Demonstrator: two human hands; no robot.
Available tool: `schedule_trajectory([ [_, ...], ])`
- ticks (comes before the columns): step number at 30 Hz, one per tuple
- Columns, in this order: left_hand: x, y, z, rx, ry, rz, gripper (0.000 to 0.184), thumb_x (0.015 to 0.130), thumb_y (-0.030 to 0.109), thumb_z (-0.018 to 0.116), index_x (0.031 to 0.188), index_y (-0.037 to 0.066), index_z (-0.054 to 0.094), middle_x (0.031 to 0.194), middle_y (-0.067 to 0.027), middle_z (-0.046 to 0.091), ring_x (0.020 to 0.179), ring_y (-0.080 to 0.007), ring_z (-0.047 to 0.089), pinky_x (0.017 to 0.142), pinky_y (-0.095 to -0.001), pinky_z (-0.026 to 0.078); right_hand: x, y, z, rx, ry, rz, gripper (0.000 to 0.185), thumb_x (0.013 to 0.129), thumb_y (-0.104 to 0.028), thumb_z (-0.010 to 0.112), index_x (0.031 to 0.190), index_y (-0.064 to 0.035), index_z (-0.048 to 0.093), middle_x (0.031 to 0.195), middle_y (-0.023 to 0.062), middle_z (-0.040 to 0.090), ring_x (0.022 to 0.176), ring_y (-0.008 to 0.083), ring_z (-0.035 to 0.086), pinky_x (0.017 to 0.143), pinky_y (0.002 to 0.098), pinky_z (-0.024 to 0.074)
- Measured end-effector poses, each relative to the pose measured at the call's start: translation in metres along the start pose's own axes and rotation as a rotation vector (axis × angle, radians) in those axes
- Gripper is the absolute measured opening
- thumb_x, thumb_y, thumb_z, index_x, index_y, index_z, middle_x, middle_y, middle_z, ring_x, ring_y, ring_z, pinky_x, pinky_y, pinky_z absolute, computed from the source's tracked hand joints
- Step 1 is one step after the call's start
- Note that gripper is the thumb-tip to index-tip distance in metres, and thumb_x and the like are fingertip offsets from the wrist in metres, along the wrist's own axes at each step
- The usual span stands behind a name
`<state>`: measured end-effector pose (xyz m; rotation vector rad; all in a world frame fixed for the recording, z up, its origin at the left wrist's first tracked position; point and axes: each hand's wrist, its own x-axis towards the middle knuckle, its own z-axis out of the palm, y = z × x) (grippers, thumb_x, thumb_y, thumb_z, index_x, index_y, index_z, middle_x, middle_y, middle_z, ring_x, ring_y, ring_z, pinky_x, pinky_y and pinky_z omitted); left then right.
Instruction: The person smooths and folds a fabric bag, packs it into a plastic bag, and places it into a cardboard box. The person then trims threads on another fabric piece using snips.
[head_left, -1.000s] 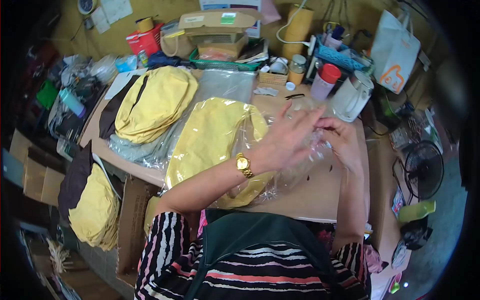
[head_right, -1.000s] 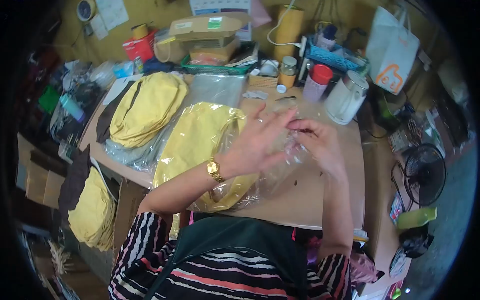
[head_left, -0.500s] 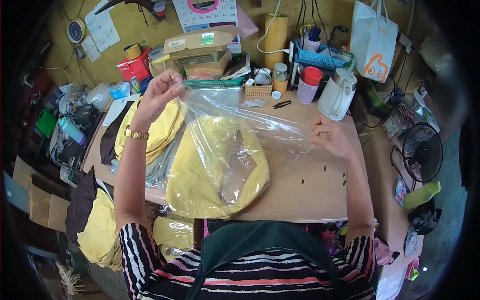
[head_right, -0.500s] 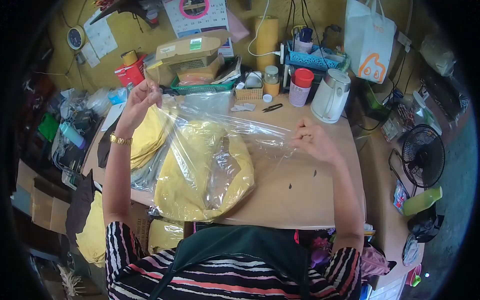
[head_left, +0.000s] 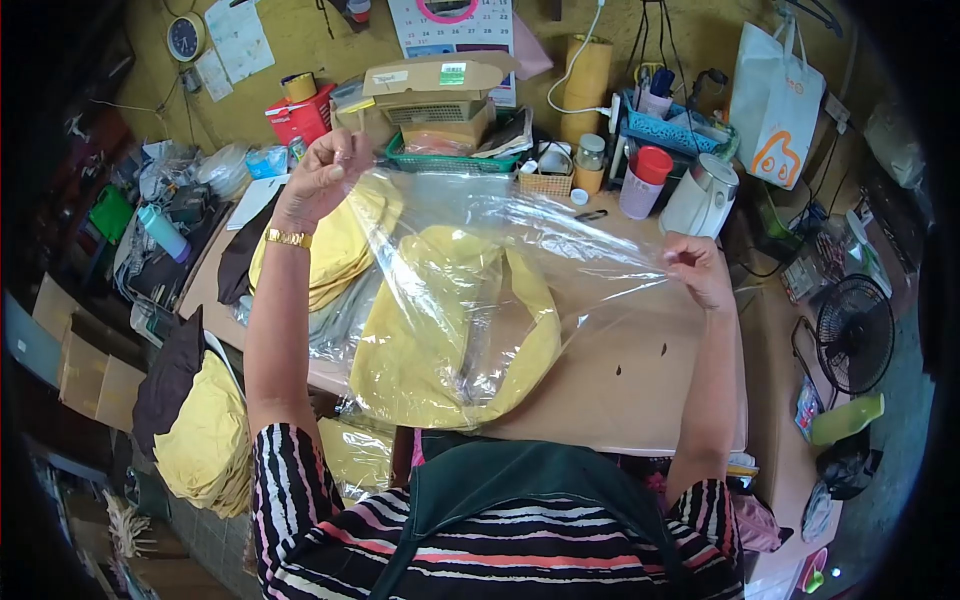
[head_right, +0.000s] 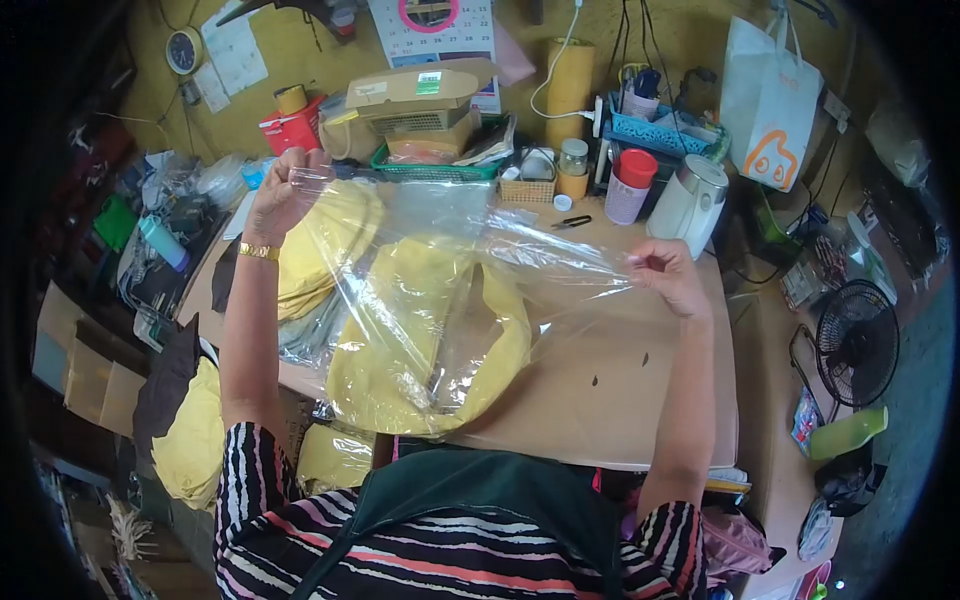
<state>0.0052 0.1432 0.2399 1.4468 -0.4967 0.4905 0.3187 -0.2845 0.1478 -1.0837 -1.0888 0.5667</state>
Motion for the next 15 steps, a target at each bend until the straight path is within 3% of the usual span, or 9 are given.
schedule_trajectory([
  [2, 0.002, 0.015, 0.002, 0.336, 0.011, -0.119, 0.022, 0.077, 0.020, 0.078, 0.081, 0.010, 0.059, 0.082, 0.0022, 0.052, 0.080, -0.0110, 0.046, 0.074, -0.0263, 0.036, 0.000, -0.014, 0.001, -0.395, -0.059, 0.051, 0.033, 0.068, -0.029, 0.084, 0.075, -0.0070, 0.061, 0.073, -0.0010, 0.051, 0.070, 0.0105, 0.043, 0.064, 0.0236, 0.0311],
  [3, 0.006, 0.027, 0.011, 0.523, 0.062, -0.251, 0.020, 0.080, 0.020, 0.076, 0.079, 0.006, 0.062, 0.083, 0.0019, 0.053, 0.083, -0.0121, 0.048, 0.074, -0.0272, 0.038, -0.001, -0.020, 0.002, -0.394, -0.063, 0.047, 0.033, 0.068, -0.029, 0.084, 0.075, -0.0070, 0.061, 0.073, -0.0010, 0.051, 0.070, 0.0105, 0.043, 0.064, 0.0236, 0.0311],
  [4, 0.010, 0.031, 0.016, 0.527, 0.067, -0.250, 0.020, 0.080, 0.020, 0.076, 0.079, 0.006, 0.062, 0.083, 0.0019, 0.053, 0.083, -0.0121, 0.048, 0.074, -0.0272, 0.038, -0.004, -0.025, 0.003, -0.325, -0.058, -0.026, 0.033, 0.069, -0.029, 0.084, 0.074, -0.0069, 0.060, 0.079, 0.0009, 0.052, 0.073, 0.0111, 0.044, 0.067, 0.0242, 0.0322],
  [6, 0.016, 0.036, 0.029, 1.176, 0.039, -0.241, 0.023, 0.082, 0.022, 0.074, 0.079, 0.003, 0.063, 0.085, -0.0003, 0.055, 0.088, -0.0134, 0.050, 0.077, -0.0285, 0.039, -0.008, -0.025, 0.006, -0.252, -0.056, -0.097, 0.034, 0.069, -0.030, 0.084, 0.073, -0.0068, 0.060, 0.085, 0.0029, 0.054, 0.077, 0.0118, 0.045, 0.069, 0.0247, 0.0333],
  [8, 0.019, 0.041, 0.039, 1.256, 0.036, -0.151, 0.027, 0.082, 0.026, 0.074, 0.078, 0.002, 0.064, 0.095, -0.0038, 0.057, 0.094, -0.0164, 0.052, 0.081, -0.0306, 0.041, -0.009, -0.023, 0.009, -0.320, 0.016, -0.229, 0.034, 0.072, -0.032, 0.082, 0.072, -0.0082, 0.059, 0.096, 0.0064, 0.053, 0.086, 0.0150, 0.046, 0.078, 0.0277, 0.0339],
  [10, 0.020, 0.042, 0.038, 1.513, 0.125, 0.086, 0.027, 0.081, 0.028, 0.075, 0.076, 0.003, 0.065, 0.107, -0.0067, 0.056, 0.101, -0.0196, 0.052, 0.088, -0.0328, 0.040, -0.017, -0.009, -0.004, -0.237, 0.064, -0.220, 0.034, 0.073, -0.033, 0.081, 0.073, -0.0085, 0.058, 0.100, 0.0074, 0.052, 0.089, 0.0169, 0.046, 0.081, 0.0295, 0.0341],
  [11, 0.020, 0.040, 0.037, 1.514, 0.126, 0.085, 0.027, 0.081, 0.028, 0.075, 0.076, 0.003, 0.065, 0.107, -0.0067, 0.056, 0.101, -0.0196, 0.052, 0.088, -0.0328, 0.040, -0.016, -0.011, -0.001, -0.156, 0.114, -0.216, 0.035, 0.074, -0.034, 0.080, 0.073, -0.0087, 0.057, 0.103, 0.0084, 0.052, 0.092, 0.0189, 0.047, 0.084, 0.0313, 0.0342],
  [13, 0.021, 0.030, 0.036, 1.004, 0.168, 0.112, 0.021, 0.090, 0.026, 0.064, 0.084, 0.007, 0.061, 0.107, -0.0071, 0.056, 0.103, -0.0199, 0.053, 0.092, -0.0319, 0.040, -0.014, -0.007, 0.018, -0.022, 0.178, -0.257, 0.034, 0.078, -0.034, 0.077, 0.074, -0.0086, 0.056, 0.100, 0.0079, 0.053, 0.092, 0.0195, 0.047, 0.085, 0.0317, 0.0342],
  [15, 0.026, 0.020, 0.050, 0.750, 0.180, 0.121, 0.018, 0.095, 0.025, 0.059, 0.088, 0.009, 0.059, 0.107, -0.0072, 0.056, 0.103, -0.0200, 0.054, 0.095, -0.0314, 0.040, -0.008, -0.004, 0.047, 0.113, 0.245, -0.300, 0.033, 0.081, -0.034, 0.075, 0.076, -0.0085, 0.055, 0.096, 0.0073, 0.053, 0.093, 0.0200, 0.047, 0.086, 0.0322, 0.0342],
])
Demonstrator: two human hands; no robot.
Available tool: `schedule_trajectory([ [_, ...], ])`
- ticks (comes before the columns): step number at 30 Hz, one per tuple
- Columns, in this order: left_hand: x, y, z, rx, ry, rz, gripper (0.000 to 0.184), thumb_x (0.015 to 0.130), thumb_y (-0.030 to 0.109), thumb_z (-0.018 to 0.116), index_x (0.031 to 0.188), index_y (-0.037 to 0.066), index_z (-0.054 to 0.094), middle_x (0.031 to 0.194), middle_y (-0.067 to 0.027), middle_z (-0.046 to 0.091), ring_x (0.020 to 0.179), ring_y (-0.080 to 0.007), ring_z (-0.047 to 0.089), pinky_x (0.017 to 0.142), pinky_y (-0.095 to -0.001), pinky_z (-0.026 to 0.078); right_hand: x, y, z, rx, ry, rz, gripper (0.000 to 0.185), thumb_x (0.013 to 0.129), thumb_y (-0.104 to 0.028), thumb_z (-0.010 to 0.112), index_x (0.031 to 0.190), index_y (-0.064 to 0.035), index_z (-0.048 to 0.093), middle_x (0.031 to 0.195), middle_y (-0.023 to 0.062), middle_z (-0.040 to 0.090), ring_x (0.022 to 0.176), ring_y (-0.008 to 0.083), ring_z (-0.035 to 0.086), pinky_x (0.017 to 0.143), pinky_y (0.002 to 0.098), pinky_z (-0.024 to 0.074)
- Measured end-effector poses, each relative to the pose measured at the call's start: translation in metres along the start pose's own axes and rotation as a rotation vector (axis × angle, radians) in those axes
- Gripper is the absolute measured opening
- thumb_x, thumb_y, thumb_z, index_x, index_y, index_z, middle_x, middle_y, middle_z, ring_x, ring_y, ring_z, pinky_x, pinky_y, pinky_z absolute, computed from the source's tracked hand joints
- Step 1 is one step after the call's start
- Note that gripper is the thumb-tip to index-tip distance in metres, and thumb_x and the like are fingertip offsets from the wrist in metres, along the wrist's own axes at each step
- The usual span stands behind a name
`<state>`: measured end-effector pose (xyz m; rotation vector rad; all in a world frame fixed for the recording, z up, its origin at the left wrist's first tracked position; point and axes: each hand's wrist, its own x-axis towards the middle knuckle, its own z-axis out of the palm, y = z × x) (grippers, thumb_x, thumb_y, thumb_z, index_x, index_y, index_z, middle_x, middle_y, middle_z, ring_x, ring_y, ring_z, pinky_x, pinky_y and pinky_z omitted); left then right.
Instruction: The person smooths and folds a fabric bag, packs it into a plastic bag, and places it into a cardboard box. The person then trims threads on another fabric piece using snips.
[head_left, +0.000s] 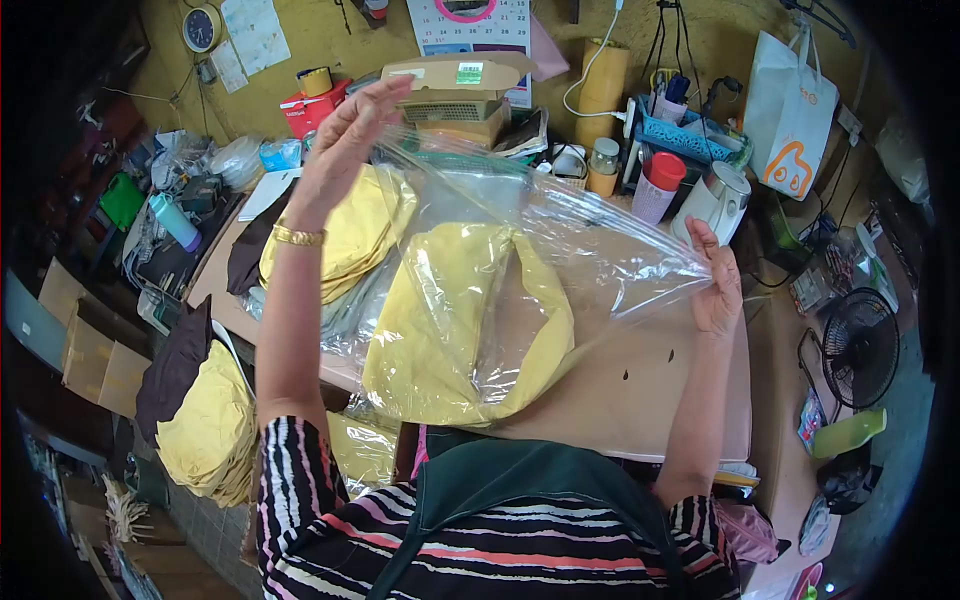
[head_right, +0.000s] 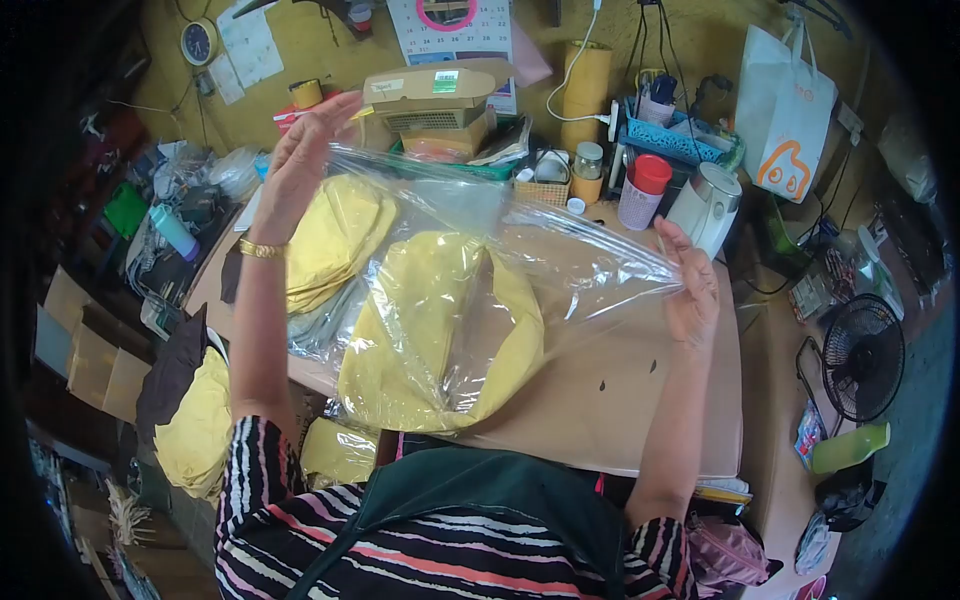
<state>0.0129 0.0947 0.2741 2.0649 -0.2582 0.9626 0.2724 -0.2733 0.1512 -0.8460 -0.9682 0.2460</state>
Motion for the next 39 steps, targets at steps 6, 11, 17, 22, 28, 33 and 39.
schedule_trajectory([
  [6, -0.016, 0.017, 0.107, -0.760, -0.041, -0.219, 0.032, 0.089, 0.008, 0.061, 0.115, 0.012, 0.042, 0.063, 0.0071, 0.043, 0.056, -0.0041, 0.040, 0.055, -0.0207, 0.034, 0.001, 0.015, 0.037, 0.165, 0.217, 0.029, 0.012, 0.094, -0.020, 0.061, 0.098, -0.0088, 0.060, 0.063, -0.0053, 0.046, 0.055, 0.0030, 0.040, 0.055, 0.0215, 0.0353],
  [11, -0.035, 0.027, 0.206, -0.261, -0.126, -0.319, 0.061, 0.078, -0.009, 0.060, 0.131, 0.010, 0.035, 0.070, 0.0060, 0.044, 0.060, -0.0033, 0.043, 0.054, -0.0179, 0.035, -0.013, -0.001, 0.124, -0.572, 0.073, 0.237, 0.012, 0.086, 0.003, 0.063, 0.095, -0.0052, 0.065, 0.072, -0.0044, 0.051, 0.057, 0.0010, 0.040, 0.052, 0.0177, 0.0321],
  [17, -0.054, 0.032, 0.210, 0.115, -0.189, -0.298, 0.071, 0.074, -0.007, 0.063, 0.136, 0.012, 0.033, 0.081, -0.0002, 0.053, 0.077, -0.0139, 0.057, 0.076, -0.0305, 0.043, -0.014, 0.017, 0.118, -0.391, 0.072, 0.078, 0.004, 0.087, 0.004, 0.062, 0.086, 0.0006, 0.062, 0.073, -0.0033, 0.055, 0.063, 0.0016, 0.046, 0.056, 0.0178, 0.0377],
  [22, -0.078, 0.028, 0.199, 0.378, -0.227, 0.005, 0.044, 0.070, -0.005, 0.065, 0.109, 0.013, 0.056, 0.082, -0.0019, 0.052, 0.084, -0.0246, 0.056, 0.092, -0.0431, 0.035, -0.017, 0.035, 0.089, -0.443, 0.177, 0.207, 0.006, 0.089, 0.001, 0.060, 0.083, 0.0012, 0.061, 0.072, -0.0003, 0.057, 0.066, 0.0017, 0.048, 0.059, 0.0192, 0.0399],
  [28, -0.082, 0.024, 0.206, 0.628, -0.193, 0.099, 0.016, 0.068, -0.003, 0.062, 0.063, 0.012, 0.060, 0.078, -0.0017, 0.048, 0.082, -0.0198, 0.053, 0.090, -0.0398, 0.034, -0.023, 0.034, 0.106, -0.954, 0.228, -0.106, 0.008, 0.087, 0.000, 0.061, 0.094, -0.0009, 0.060, 0.080, 0.0086, 0.062, 0.059, 0.0163, 0.056, 0.056, 0.0275, 0.0453],
  [33, -0.084, 0.023, 0.213, 0.532, -0.191, 0.115, 0.005, 0.070, 0.004, 0.062, 0.068, 0.009, 0.063, 0.086, -0.0052, 0.052, 0.090, -0.0232, 0.052, 0.094, -0.0481, 0.033, -0.036, 0.029, 0.134, -1.000, 0.042, -0.450, 0.016, 0.084, 0.001, 0.059, 0.098, -0.0047, 0.058, 0.085, 0.0146, 0.064, 0.062, 0.0305, 0.062, 0.057, 0.0378, 0.0493],
  [39, -0.099, 0.041, 0.206, 1.056, -0.262, 0.110, 0.005, 0.075, 0.011, 0.067, 0.079, 0.008, 0.068, 0.099, -0.0055, 0.053, 0.112, -0.0252, 0.049, 0.106, -0.0634, 0.018, -0.031, 0.036, 0.109, -1.159, -0.211, 0.001, 0.013, 0.087, -0.013, 0.059, 0.096, -0.0054, 0.056, 0.077, 0.0184, 0.064, 0.070, 0.0352, 0.065, 0.060, 0.0424, 0.0500],
])
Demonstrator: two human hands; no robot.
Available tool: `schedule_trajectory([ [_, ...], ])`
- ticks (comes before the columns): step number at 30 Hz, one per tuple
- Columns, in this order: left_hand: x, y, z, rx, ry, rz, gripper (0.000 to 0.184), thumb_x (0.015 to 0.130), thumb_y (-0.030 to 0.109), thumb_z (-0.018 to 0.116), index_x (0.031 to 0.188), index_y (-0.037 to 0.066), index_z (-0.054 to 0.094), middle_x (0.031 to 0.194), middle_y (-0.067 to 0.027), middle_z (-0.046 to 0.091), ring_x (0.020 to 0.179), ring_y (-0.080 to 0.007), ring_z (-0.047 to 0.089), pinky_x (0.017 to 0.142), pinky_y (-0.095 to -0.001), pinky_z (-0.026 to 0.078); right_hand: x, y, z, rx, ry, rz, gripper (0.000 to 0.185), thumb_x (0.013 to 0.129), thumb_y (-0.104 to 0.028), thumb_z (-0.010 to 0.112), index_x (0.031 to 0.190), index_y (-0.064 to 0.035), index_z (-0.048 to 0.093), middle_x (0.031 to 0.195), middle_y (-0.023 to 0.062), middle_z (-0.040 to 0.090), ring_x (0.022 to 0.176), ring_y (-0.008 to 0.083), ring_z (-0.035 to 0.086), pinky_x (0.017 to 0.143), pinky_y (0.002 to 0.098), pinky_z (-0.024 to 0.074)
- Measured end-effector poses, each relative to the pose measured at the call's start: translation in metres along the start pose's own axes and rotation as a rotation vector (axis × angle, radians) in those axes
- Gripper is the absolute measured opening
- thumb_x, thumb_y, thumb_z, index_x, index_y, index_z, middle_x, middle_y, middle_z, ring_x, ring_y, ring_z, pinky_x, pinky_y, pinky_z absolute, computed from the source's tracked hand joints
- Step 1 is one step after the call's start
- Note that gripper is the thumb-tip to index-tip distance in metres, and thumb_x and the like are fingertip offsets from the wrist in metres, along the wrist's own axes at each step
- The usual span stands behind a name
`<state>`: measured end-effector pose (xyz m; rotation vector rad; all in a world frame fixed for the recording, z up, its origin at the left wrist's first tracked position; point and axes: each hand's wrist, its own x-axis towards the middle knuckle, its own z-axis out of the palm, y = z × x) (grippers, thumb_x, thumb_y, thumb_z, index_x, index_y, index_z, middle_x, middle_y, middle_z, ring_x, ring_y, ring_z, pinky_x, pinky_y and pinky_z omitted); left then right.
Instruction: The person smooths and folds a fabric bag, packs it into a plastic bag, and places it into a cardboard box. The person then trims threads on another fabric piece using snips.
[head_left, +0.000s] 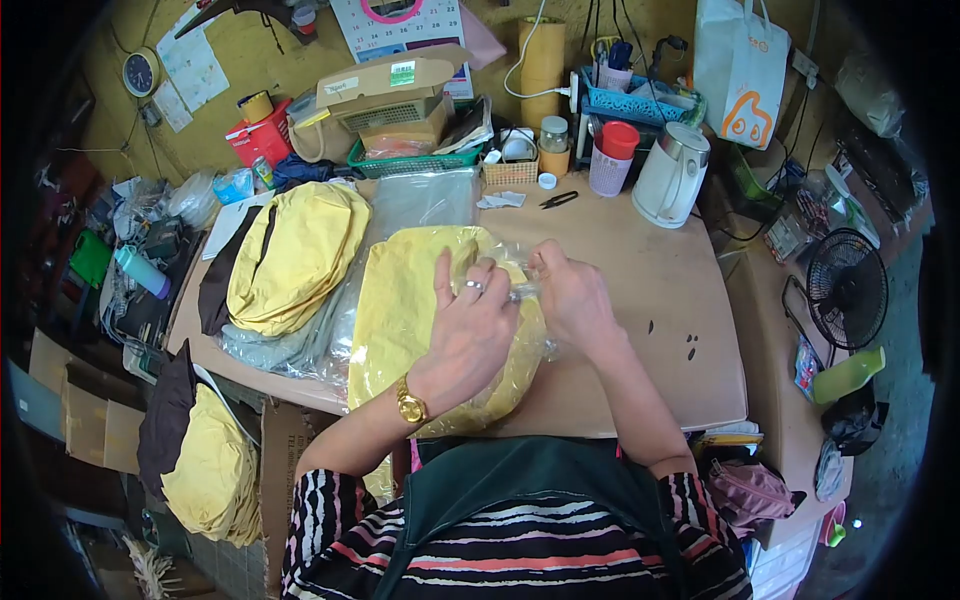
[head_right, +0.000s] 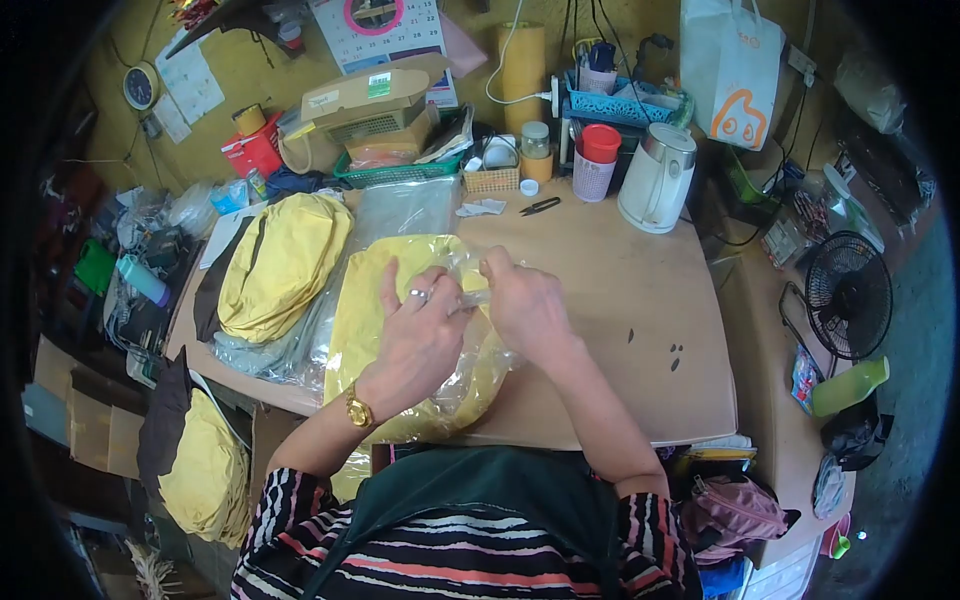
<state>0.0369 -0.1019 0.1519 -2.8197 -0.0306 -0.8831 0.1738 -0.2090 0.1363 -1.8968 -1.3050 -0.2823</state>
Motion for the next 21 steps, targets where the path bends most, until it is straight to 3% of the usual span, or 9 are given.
schedule_trajectory([
  [2, 0.001, 0.000, -0.001, -0.016, 0.010, -0.047, 0.007, 0.076, 0.013, 0.068, 0.082, 0.009, 0.068, 0.101, -0.0059, 0.053, 0.115, -0.0255, 0.048, 0.106, -0.0659, 0.014, 0.004, 0.010, -0.002, 0.087, -0.075, 0.064, 0.019, 0.092, -0.024, 0.057, 0.095, -0.0055, 0.056, 0.075, 0.0193, 0.064, 0.072, 0.0367, 0.065, 0.062, 0.0431, 0.0499],
  [4, 0.003, 0.000, 0.002, -0.033, 0.017, -0.095, 0.008, 0.078, 0.015, 0.068, 0.085, 0.011, 0.069, 0.102, -0.0064, 0.054, 0.119, -0.0259, 0.047, 0.107, -0.0683, 0.011, 0.011, 0.020, -0.005, 0.315, -0.439, 0.253, 0.054, 0.099, -0.053, 0.035, 0.102, -0.0044, 0.058, 0.076, 0.0209, 0.064, 0.073, 0.0353, 0.063, 0.069, 0.0398, 0.0498],
  [5, 0.004, -0.001, 0.009, -0.075, 0.075, -0.120, 0.010, 0.078, 0.017, 0.069, 0.086, 0.012, 0.069, 0.103, -0.0060, 0.054, 0.119, -0.0258, 0.047, 0.107, -0.0693, 0.009, 0.014, 0.027, -0.006, 0.318, -0.440, 0.255, 0.054, 0.099, -0.053, 0.035, 0.102, -0.0044, 0.058, 0.076, 0.0209, 0.064, 0.073, 0.0353, 0.063, 0.069, 0.0398, 0.0498],
  [8, 0.001, -0.003, 0.026, -0.143, 0.188, -0.158, 0.012, 0.077, 0.019, 0.071, 0.087, 0.012, 0.068, 0.103, -0.0055, 0.054, 0.116, -0.0255, 0.049, 0.107, -0.0697, 0.008, 0.018, 0.032, -0.006, 0.560, -0.747, 0.360, 0.087, 0.091, -0.074, 0.012, 0.129, -0.0067, 0.053, 0.083, 0.0203, 0.066, 0.075, 0.0302, 0.061, 0.078, 0.0355, 0.0478],
  [11, 0.001, -0.006, 0.031, -0.177, 0.195, -0.162, 0.013, 0.075, 0.019, 0.072, 0.085, 0.013, 0.068, 0.099, -0.0051, 0.054, 0.109, -0.0246, 0.052, 0.107, -0.0676, 0.010, 0.018, 0.017, -0.008, 0.565, -0.545, 0.412, 0.093, 0.087, -0.079, 0.010, 0.147, -0.0131, 0.035, 0.078, 0.0127, 0.061, 0.070, 0.0216, 0.054, 0.075, 0.0331, 0.0451],
  [13, 0.000, -0.007, 0.031, -0.181, 0.141, -0.159, 0.014, 0.073, 0.018, 0.073, 0.084, 0.013, 0.067, 0.097, -0.0049, 0.054, 0.105, -0.0240, 0.053, 0.108, -0.0660, 0.010, 0.019, 0.024, -0.005, 0.457, -0.597, 0.369, 0.096, 0.086, -0.079, 0.006, 0.153, -0.0108, 0.018, 0.059, -0.0033, 0.032, 0.055, 0.0093, 0.030, 0.056, 0.0257, 0.0268],
  [17, 0.000, -0.010, 0.046, -0.108, 0.192, -0.120, 0.014, 0.070, 0.012, 0.069, 0.083, 0.014, 0.066, 0.092, -0.0036, 0.053, 0.104, -0.0227, 0.053, 0.109, -0.0624, 0.011, 0.020, 0.020, -0.010, 0.541, -0.637, 0.336, 0.100, 0.083, -0.082, 0.005, 0.152, -0.0110, 0.021, 0.061, -0.0041, 0.034, 0.054, 0.0079, 0.030, 0.055, 0.0241, 0.0258],
  [19, -0.004, -0.011, 0.055, -0.072, 0.274, -0.101, 0.015, 0.068, 0.011, 0.068, 0.083, 0.014, 0.065, 0.092, -0.0031, 0.053, 0.107, -0.0222, 0.053, 0.110, -0.0624, 0.010, 0.020, 0.031, -0.004, 0.672, -0.685, 0.329, 0.096, 0.085, -0.081, 0.004, 0.153, -0.0161, 0.020, 0.065, 0.0000, 0.041, 0.061, 0.0132, 0.040, 0.064, 0.0284, 0.0369],
  [21, -0.008, -0.012, 0.060, -0.112, 0.341, -0.091, 0.013, 0.069, 0.011, 0.068, 0.080, 0.018, 0.065, 0.093, -0.0012, 0.055, 0.106, -0.0210, 0.054, 0.110, -0.0620, 0.011, 0.023, 0.030, -0.012, 0.715, -0.685, 0.296, 0.097, 0.084, -0.081, 0.003, 0.153, -0.0150, 0.019, 0.064, -0.0010, 0.039, 0.060, 0.0121, 0.037, 0.064, 0.0276, 0.0354],
])
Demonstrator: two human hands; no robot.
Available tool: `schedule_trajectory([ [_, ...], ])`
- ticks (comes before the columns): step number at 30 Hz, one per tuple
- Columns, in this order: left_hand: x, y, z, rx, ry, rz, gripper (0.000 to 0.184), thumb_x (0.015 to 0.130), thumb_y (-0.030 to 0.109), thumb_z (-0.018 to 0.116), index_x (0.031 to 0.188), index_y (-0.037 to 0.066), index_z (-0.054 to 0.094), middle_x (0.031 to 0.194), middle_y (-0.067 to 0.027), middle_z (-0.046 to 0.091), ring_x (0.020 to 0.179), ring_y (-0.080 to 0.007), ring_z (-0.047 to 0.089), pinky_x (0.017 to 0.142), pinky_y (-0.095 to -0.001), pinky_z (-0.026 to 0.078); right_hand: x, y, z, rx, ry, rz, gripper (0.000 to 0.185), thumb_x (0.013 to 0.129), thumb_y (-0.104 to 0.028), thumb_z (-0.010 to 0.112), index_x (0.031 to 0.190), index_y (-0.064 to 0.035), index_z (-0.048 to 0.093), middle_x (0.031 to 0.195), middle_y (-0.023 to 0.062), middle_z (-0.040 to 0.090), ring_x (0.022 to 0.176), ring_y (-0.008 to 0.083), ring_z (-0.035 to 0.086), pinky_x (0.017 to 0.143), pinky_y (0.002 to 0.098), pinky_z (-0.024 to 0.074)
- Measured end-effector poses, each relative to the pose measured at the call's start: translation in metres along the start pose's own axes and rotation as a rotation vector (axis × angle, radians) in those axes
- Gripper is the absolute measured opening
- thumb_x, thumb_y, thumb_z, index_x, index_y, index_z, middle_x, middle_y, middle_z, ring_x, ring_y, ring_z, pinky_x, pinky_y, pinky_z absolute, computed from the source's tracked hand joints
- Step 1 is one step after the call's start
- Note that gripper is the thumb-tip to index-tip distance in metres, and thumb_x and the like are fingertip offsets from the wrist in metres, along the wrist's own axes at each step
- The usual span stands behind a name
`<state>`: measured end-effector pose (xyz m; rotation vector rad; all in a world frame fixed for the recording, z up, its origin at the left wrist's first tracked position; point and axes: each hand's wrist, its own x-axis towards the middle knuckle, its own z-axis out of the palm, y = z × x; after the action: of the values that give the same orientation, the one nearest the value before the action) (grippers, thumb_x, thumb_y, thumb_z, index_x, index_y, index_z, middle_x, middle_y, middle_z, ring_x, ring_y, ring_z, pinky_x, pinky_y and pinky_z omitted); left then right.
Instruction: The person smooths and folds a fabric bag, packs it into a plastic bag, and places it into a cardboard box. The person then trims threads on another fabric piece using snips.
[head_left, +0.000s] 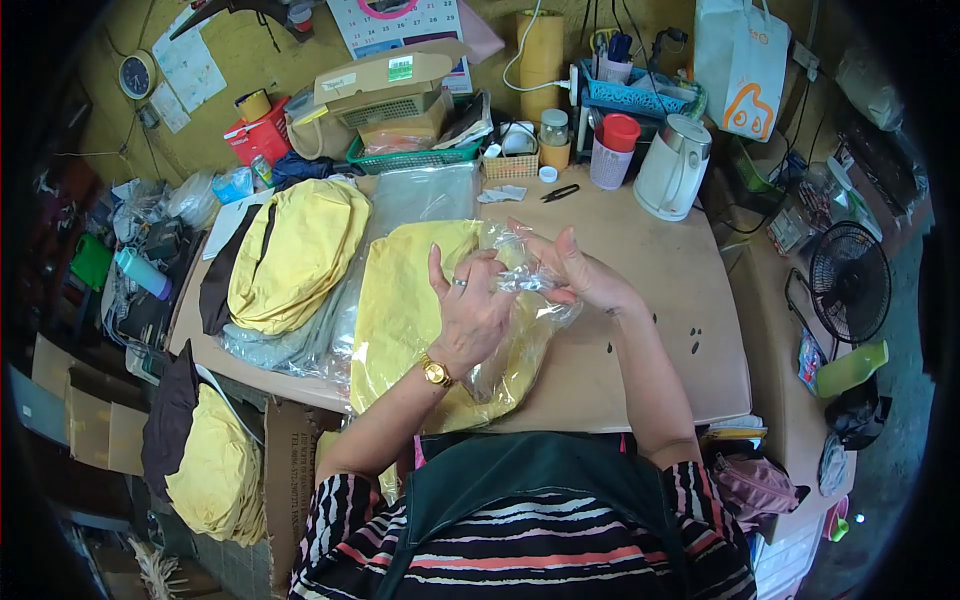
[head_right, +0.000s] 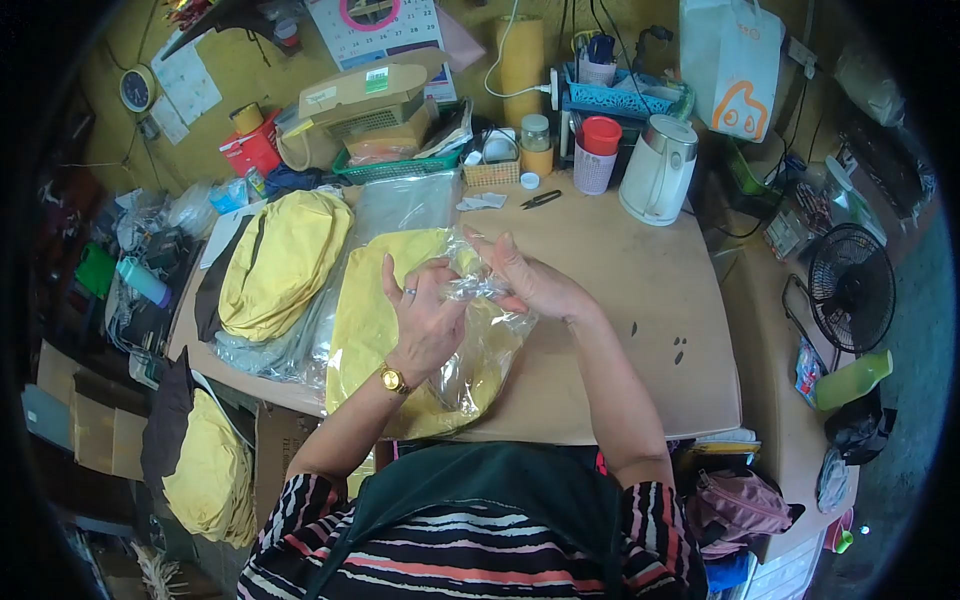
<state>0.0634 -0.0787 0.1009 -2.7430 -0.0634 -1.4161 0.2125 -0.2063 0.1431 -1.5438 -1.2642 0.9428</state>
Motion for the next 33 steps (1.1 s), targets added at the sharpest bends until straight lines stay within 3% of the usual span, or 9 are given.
schedule_trajectory([
  [5, -0.004, -0.004, 0.005, -0.110, 0.104, 0.060, 0.014, 0.069, 0.013, 0.070, 0.080, 0.021, 0.065, 0.090, 0.0024, 0.059, 0.104, -0.0205, 0.057, 0.111, -0.0610, 0.012, -0.001, -0.006, 0.004, -0.003, -0.083, 0.054, 0.101, 0.083, -0.082, 0.002, 0.153, -0.0111, 0.015, 0.061, -0.0038, 0.033, 0.059, 0.0099, 0.034, 0.062, 0.0247, 0.0315],
  [11, 0.006, -0.004, 0.002, -0.182, 0.154, 0.036, 0.018, 0.065, 0.010, 0.076, 0.075, 0.020, 0.066, 0.091, 0.0020, 0.061, 0.105, -0.0235, 0.058, 0.112, -0.0572, 0.015, -0.001, -0.001, 0.003, -0.015, -0.040, 0.010, 0.106, 0.079, -0.084, 0.005, 0.152, -0.0076, 0.019, 0.076, 0.0009, 0.058, 0.054, 0.0069, 0.040, 0.056, 0.0197, 0.0331],
  [14, 0.010, 0.007, -0.003, -0.201, 0.117, -0.018, 0.016, 0.066, 0.009, 0.077, 0.076, 0.018, 0.068, 0.100, -0.0011, 0.059, 0.113, -0.0269, 0.054, 0.111, -0.0566, 0.016, -0.002, 0.008, -0.003, -0.210, 0.053, -0.086, 0.090, 0.092, -0.072, 0.007, 0.146, -0.0066, 0.035, 0.086, 0.0078, 0.066, 0.065, 0.0097, 0.057, 0.062, 0.0199, 0.0436],
  [16, 0.011, 0.012, -0.011, -0.212, 0.109, -0.045, 0.014, 0.068, 0.008, 0.077, 0.076, 0.016, 0.068, 0.107, -0.0034, 0.058, 0.118, -0.0294, 0.050, 0.111, -0.0562, 0.017, -0.014, -0.013, -0.010, 0.036, 0.023, 0.057, 0.055, 0.104, -0.043, 0.031, 0.133, -0.0008, 0.050, 0.093, 0.0137, 0.069, 0.076, 0.0153, 0.067, 0.069, 0.0226, 0.0519],
  [22, 0.001, 0.009, -0.035, -0.669, -0.047, -0.264, 0.011, 0.074, 0.006, 0.074, 0.081, 0.010, 0.068, 0.124, -0.0107, 0.047, 0.134, -0.0356, 0.032, 0.111, -0.0507, 0.020, -0.025, 0.013, -0.010, 0.531, 0.383, -0.130, 0.028, 0.086, 0.001, 0.065, 0.113, 0.0050, 0.059, 0.087, 0.0117, 0.070, 0.080, 0.0166, 0.069, 0.073, 0.0247, 0.0539],
  [26, -0.008, 0.000, -0.044, -1.002, -0.143, -0.513, 0.007, 0.079, 0.009, 0.073, 0.082, 0.007, 0.068, 0.126, -0.0097, 0.043, 0.130, -0.0287, 0.033, 0.107, -0.0441, 0.027, -0.022, 0.031, -0.004, 0.720, 0.480, -0.234, 0.023, 0.088, -0.004, 0.065, 0.109, 0.0046, 0.061, 0.089, 0.0088, 0.069, 0.080, 0.0158, 0.067, 0.074, 0.0260, 0.0530],
  [29, 0.004, 0.001, -0.057, -0.954, -0.177, -0.572, 0.007, 0.080, 0.009, 0.073, 0.080, 0.006, 0.067, 0.124, -0.0092, 0.042, 0.120, -0.0237, 0.040, 0.097, -0.0374, 0.036, -0.027, -0.003, 0.026, 0.307, 0.726, -0.324, 0.019, 0.084, -0.005, 0.070, 0.102, 0.0004, 0.066, 0.083, 0.0049, 0.065, 0.073, 0.0143, 0.062, 0.068, 0.0256, 0.0494],
  [31, 0.014, 0.008, -0.070, -0.844, -0.181, -0.531, 0.007, 0.080, 0.008, 0.073, 0.079, 0.005, 0.067, 0.122, -0.0090, 0.043, 0.114, -0.0214, 0.045, 0.091, -0.0338, 0.042, -0.034, -0.030, 0.038, -0.530, 0.658, -0.651, 0.014, 0.082, -0.004, 0.072, 0.096, -0.0027, 0.069, 0.076, 0.0041, 0.060, 0.066, 0.0137, 0.056, 0.063, 0.0259, 0.0451],
  [33, 0.022, 0.018, -0.080, -0.845, -0.213, -0.467, 0.014, 0.083, 0.010, 0.072, 0.092, 0.004, 0.064, 0.125, -0.0084, 0.043, 0.086, -0.0123, 0.055, 0.072, -0.0257, 0.048, -0.030, -0.027, 0.048, -0.756, 0.705, -0.771, 0.012, 0.081, -0.004, 0.073, 0.092, -0.0046, 0.071, 0.073, 0.0046, 0.056, 0.062, 0.0133, 0.052, 0.059, 0.0266, 0.0415],
])
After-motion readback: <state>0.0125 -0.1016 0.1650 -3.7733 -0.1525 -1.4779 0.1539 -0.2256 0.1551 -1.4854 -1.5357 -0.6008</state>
